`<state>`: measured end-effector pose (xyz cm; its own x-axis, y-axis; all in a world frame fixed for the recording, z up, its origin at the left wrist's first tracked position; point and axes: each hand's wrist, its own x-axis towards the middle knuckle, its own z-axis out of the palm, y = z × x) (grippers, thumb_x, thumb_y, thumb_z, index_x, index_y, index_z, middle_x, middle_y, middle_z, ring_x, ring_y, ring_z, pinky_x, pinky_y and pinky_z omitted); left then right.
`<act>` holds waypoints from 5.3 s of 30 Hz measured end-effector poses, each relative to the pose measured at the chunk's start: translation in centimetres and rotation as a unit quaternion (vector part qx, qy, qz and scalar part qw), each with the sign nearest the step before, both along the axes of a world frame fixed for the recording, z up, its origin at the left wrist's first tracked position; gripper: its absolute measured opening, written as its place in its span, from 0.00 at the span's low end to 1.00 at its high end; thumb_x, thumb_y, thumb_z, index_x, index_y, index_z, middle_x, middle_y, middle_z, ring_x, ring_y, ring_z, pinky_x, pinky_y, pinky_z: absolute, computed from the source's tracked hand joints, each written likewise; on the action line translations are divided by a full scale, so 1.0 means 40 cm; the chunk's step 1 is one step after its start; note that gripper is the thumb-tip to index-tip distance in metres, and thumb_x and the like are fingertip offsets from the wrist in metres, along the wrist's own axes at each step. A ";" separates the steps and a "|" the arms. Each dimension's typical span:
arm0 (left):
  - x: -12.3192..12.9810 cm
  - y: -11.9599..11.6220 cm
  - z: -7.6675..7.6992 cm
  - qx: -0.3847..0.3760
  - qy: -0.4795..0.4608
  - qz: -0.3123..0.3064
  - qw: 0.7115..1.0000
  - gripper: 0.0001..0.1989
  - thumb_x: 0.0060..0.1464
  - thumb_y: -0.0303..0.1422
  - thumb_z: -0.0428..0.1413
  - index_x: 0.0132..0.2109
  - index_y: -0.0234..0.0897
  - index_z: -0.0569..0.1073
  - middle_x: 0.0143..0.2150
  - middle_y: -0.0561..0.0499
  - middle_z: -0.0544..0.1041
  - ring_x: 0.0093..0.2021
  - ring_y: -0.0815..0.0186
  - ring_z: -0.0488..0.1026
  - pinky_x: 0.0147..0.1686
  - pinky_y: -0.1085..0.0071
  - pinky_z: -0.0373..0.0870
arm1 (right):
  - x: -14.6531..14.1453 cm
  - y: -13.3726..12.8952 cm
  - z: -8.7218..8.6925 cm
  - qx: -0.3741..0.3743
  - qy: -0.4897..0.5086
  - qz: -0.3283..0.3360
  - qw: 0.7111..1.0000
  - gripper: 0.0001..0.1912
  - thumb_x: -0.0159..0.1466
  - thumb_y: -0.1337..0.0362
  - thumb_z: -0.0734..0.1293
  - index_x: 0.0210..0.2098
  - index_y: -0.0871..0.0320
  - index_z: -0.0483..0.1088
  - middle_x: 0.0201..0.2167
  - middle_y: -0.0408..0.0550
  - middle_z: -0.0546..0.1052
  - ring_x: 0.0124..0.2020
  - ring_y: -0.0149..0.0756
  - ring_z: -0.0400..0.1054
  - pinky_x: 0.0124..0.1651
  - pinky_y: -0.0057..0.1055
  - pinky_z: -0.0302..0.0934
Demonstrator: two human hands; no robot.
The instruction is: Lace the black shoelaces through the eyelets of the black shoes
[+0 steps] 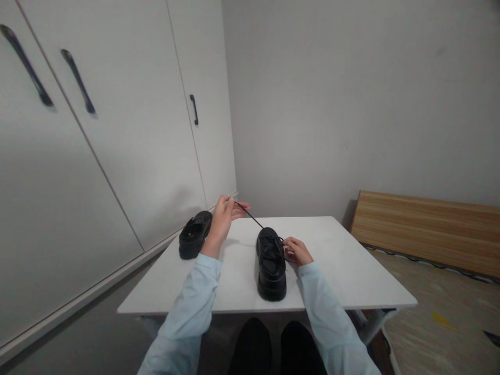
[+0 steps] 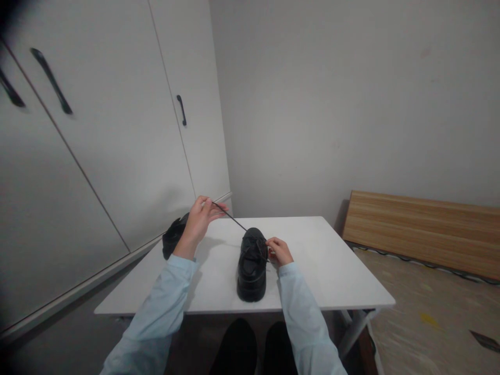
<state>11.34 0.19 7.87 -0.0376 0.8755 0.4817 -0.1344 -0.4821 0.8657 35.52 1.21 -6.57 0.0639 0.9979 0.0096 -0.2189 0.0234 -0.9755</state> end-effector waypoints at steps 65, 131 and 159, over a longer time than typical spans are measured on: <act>0.063 -0.029 -0.207 0.082 0.519 0.123 0.842 0.07 0.55 0.28 0.56 0.38 0.41 0.79 0.37 0.49 0.77 0.39 0.64 0.74 0.39 0.71 0.66 | -0.087 0.008 0.151 0.105 -0.551 0.121 0.819 0.12 0.59 0.68 0.64 0.37 0.56 0.80 0.60 0.48 0.65 0.59 0.49 0.55 0.62 0.45 0.45; 0.121 -0.024 -0.378 -0.074 0.155 0.000 0.985 0.31 0.50 0.40 0.59 0.59 0.41 0.59 0.63 0.39 0.62 0.63 0.53 0.60 0.56 0.54 0.61 | 0.006 -0.053 0.249 0.193 -0.080 -0.082 0.974 0.14 0.50 0.53 0.71 0.27 0.58 0.74 0.31 0.50 0.79 0.29 0.35 0.71 0.30 0.30 0.65; 0.112 -0.036 -0.364 -0.039 0.163 -0.030 0.985 0.25 0.54 0.39 0.56 0.58 0.42 0.63 0.62 0.45 0.65 0.63 0.57 0.61 0.60 0.58 0.56 | 0.087 0.036 0.012 0.161 0.262 -0.107 0.945 0.14 0.50 0.57 0.76 0.26 0.54 0.67 0.20 0.34 0.69 0.21 0.25 0.66 0.35 0.32 0.69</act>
